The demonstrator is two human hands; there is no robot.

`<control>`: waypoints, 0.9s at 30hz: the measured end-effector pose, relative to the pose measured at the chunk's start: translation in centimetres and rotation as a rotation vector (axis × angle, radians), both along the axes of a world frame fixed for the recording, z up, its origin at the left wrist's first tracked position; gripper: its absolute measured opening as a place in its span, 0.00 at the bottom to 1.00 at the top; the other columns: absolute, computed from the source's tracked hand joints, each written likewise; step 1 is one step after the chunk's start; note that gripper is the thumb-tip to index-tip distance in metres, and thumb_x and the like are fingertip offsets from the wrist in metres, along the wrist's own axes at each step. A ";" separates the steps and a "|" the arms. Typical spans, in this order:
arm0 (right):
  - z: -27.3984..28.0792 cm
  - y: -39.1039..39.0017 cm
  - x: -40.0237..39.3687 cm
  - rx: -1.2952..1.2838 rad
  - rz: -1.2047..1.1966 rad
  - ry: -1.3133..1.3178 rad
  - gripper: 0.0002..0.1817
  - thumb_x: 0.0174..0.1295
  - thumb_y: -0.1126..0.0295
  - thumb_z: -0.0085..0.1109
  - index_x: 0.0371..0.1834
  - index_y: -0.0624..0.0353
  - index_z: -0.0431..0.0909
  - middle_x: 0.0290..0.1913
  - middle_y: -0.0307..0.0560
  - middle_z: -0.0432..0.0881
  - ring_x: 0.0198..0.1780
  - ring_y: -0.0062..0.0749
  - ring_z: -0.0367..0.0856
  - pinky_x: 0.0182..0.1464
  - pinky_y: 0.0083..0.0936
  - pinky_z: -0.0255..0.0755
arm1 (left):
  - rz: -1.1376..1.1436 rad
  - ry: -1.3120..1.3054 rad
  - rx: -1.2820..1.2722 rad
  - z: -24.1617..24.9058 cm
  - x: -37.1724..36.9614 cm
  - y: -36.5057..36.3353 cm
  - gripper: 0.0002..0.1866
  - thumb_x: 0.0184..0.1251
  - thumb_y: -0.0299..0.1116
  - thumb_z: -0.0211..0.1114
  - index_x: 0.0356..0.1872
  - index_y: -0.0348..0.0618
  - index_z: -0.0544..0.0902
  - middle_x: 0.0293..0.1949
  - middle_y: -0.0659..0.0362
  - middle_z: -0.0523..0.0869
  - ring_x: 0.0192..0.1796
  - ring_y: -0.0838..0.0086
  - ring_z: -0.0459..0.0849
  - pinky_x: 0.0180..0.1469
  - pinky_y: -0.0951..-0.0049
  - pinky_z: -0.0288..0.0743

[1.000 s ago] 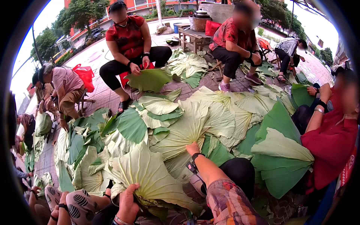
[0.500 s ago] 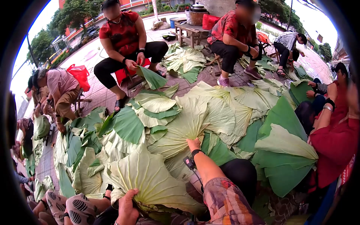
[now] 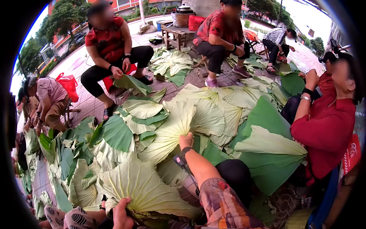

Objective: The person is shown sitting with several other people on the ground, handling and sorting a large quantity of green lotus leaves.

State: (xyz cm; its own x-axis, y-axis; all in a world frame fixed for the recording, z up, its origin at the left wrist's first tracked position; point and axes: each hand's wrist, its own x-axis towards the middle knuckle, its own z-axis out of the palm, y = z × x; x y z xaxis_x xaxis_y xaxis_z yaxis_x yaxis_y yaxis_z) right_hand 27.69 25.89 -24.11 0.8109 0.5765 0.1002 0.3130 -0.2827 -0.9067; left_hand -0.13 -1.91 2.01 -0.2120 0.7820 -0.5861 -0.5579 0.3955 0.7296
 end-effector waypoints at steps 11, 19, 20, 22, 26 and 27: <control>11.3 0.5 -3.4 0.123 0.512 -0.024 0.21 0.45 0.73 0.48 0.47 0.56 0.72 0.40 0.58 0.77 0.45 0.48 0.75 0.47 0.31 0.68 | 0.015 0.005 -0.002 -0.9 -0.3 0.3 0.23 0.44 0.23 0.61 0.46 0.34 0.70 0.36 0.56 0.77 0.36 0.67 0.77 0.40 0.70 0.73; 11.8 0.0 -1.9 0.018 0.601 -0.323 0.15 0.48 0.76 0.47 0.41 0.48 0.73 0.40 0.51 0.77 0.44 0.49 0.74 0.45 0.35 0.68 | 0.011 0.011 0.009 -1.6 -0.6 0.4 0.21 0.42 0.23 0.63 0.43 0.34 0.71 0.33 0.58 0.77 0.32 0.70 0.77 0.36 0.73 0.72; 11.9 -0.3 -1.8 -0.001 0.540 -0.430 0.15 0.47 0.75 0.49 0.40 0.49 0.73 0.40 0.51 0.76 0.45 0.48 0.72 0.47 0.35 0.67 | 0.012 0.009 0.014 -1.4 -0.6 0.4 0.21 0.42 0.23 0.63 0.43 0.34 0.71 0.33 0.58 0.77 0.32 0.70 0.77 0.36 0.73 0.72; 12.8 -1.2 -1.6 -0.043 0.481 -0.579 0.14 0.48 0.73 0.50 0.40 0.46 0.74 0.41 0.46 0.70 0.47 0.45 0.66 0.45 0.37 0.67 | 0.001 -0.002 0.021 -1.0 -0.4 0.5 0.20 0.43 0.23 0.63 0.42 0.34 0.72 0.32 0.58 0.77 0.31 0.70 0.77 0.35 0.73 0.72; 15.4 -2.2 -1.9 -0.131 0.482 -0.609 0.13 0.47 0.72 0.50 0.38 0.47 0.75 0.49 0.48 0.68 0.55 0.45 0.61 0.46 0.41 0.66 | -0.024 0.014 0.010 -0.4 -0.3 0.5 0.19 0.43 0.23 0.62 0.41 0.34 0.72 0.32 0.58 0.77 0.31 0.70 0.76 0.35 0.73 0.72; 15.8 -2.1 -2.1 -0.104 0.457 -0.682 0.12 0.48 0.71 0.50 0.37 0.47 0.75 0.53 0.48 0.66 0.57 0.45 0.59 0.47 0.43 0.63 | -0.019 0.011 0.033 -0.7 -0.3 0.6 0.18 0.44 0.23 0.62 0.40 0.34 0.72 0.32 0.58 0.77 0.31 0.70 0.76 0.36 0.73 0.72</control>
State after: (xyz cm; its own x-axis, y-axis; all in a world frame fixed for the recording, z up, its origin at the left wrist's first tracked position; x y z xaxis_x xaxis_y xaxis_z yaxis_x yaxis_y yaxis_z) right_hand 25.61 23.75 -8.29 0.2750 0.8682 0.4131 0.8892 -0.0663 -0.4526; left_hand -0.46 -1.27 1.27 -0.2036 0.8047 -0.5577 -0.5422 0.3816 0.7486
